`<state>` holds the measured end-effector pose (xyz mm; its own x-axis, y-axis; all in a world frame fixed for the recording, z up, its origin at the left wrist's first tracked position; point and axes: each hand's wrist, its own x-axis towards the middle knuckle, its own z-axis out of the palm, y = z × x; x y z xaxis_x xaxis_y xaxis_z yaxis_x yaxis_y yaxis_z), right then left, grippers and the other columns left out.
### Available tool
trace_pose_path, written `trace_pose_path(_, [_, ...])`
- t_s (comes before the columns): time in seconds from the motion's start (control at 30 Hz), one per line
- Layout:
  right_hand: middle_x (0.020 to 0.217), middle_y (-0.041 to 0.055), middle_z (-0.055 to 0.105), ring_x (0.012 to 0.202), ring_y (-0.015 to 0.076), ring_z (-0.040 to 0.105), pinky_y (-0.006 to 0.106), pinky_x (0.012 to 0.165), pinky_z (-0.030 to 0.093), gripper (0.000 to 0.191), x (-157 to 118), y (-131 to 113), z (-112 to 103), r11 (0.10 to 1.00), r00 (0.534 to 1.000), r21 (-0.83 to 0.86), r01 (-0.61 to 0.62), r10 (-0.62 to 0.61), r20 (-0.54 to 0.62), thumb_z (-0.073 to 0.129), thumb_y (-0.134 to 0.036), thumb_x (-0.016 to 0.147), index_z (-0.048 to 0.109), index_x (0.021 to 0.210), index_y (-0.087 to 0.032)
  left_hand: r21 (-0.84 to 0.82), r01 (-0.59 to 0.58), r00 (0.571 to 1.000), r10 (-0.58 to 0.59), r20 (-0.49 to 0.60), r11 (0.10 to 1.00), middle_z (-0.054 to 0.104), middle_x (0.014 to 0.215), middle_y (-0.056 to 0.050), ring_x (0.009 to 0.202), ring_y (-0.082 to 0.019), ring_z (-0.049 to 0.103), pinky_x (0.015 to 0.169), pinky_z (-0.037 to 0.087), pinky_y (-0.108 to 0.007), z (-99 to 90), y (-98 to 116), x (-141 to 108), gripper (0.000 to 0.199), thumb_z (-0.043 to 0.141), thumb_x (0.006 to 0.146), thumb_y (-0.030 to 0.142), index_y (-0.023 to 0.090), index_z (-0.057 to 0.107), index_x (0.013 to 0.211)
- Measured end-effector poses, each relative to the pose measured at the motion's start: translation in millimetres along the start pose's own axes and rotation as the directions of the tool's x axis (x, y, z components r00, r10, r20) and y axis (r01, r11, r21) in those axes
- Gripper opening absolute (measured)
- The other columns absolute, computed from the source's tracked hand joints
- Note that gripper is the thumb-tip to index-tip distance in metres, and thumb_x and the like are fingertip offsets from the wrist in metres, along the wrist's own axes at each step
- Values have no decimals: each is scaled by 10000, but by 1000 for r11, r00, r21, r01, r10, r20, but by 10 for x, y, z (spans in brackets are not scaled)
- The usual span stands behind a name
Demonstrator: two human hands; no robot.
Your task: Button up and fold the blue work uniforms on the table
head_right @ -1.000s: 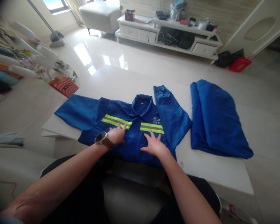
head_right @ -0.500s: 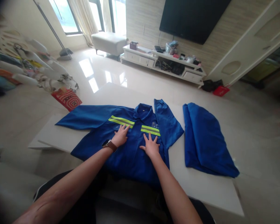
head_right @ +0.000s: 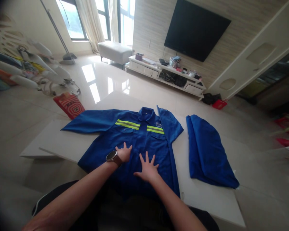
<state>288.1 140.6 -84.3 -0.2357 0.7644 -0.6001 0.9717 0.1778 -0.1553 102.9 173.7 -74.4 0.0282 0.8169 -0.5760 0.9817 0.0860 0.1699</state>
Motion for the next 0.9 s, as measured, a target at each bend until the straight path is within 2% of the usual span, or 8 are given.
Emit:
trace_pose_path(0.1, [1747, 72, -179, 1534, 589, -88, 848, 1049, 266, 1136, 33, -49, 46, 998, 999, -51, -41, 40, -30, 700, -706, 818, -29, 1654, -460, -72, -42, 994, 34, -104, 997, 238, 1704, -247, 1497, -535, 336, 1064, 295, -837, 2, -110, 112, 829, 552, 832, 159, 282, 345, 1626])
trace_pose_path(0.27, [1756, 137, -60, 1558, 536, 33, 767, 1073, 320, 1020, 502, -125, -664, 987, 990, -94, -131, 125, -71, 642, -698, 878, 66, 1670, -414, -173, -230, 958, 192, -211, 958, 192, 1749, -85, 1572, -477, 185, 1128, 392, -691, -255, -249, 157, 877, 618, 775, 130, 372, 385, 1586])
trace_pose_path(0.37, [1702, 181, 216, 1541, 453, 202, 647, 1104, 365, 812, 478, -323, -922, 981, 983, -157, -111, 85, -165, 668, -528, 919, 311, 1615, -309, -159, -228, 948, 182, -261, 961, 284, 1704, -135, 1550, -453, 260, 1130, 413, -647, -392, -222, -57, 809, 655, 777, 141, 318, 455, 1541])
trace_pose_path(0.47, [1461, 166, 531, 1372, 332, 458, 491, 1067, 436, 469, 134, -547, -675, 983, 922, -184, 30, -98, -374, 530, -384, 988, 515, 1434, -239, -158, -274, 934, 223, -279, 949, 555, 1493, -137, 1371, -367, 529, 1040, 517, -521, -373, -201, -406, 539, 621, 804, 146, 288, 649, 1323])
trace_pose_path(0.6, [1339, 155, 609, 1229, 363, 547, 479, 977, 497, 656, -438, -617, 80, 975, 906, -152, 161, -207, -370, 658, -581, 861, 539, 1406, -236, -161, -280, 950, 249, -185, 947, 744, 1059, -113, 1051, -285, 707, 917, 557, -393, 1, -198, -910, 207, 583, 823, 156, 223, 746, 930])
trace_pose_path(0.7, [1351, 162, 631, 1252, 369, 565, 453, 958, 513, 665, -700, -538, 477, 985, 935, -104, 137, -164, -315, 708, -456, 833, 535, 1428, -216, -136, -232, 965, 210, -157, 963, 737, 1129, -108, 1081, -293, 700, 913, 558, -392, 486, -105, -1230, 299, 662, 766, 181, 226, 727, 1055])
trace_pose_path(0.83, [1178, 143, 742, 1136, 297, 683, 376, 943, 512, 344, -889, -364, 395, 993, 924, 84, 82, -44, -381, 554, -213, 912, 667, 1236, -198, -147, -91, 956, 45, -288, 985, 599, 1411, -162, 1278, -326, 595, 983, 523, -440, 1012, 75, -1449, 697, 720, 762, 271, 204, 523, 1427])
trace_pose_path(0.9, [1136, 136, 763, 1106, 286, 706, 356, 939, 514, 298, -1035, -147, 134, 968, 860, 240, 71, 62, -506, 519, -229, 929, 706, 1158, -198, -162, -51, 937, -8, -348, 985, 565, 1435, -174, 1307, -332, 559, 1008, 497, -458, 1117, 125, -1479, 757, 740, 761, 336, 193, 477, 1457])
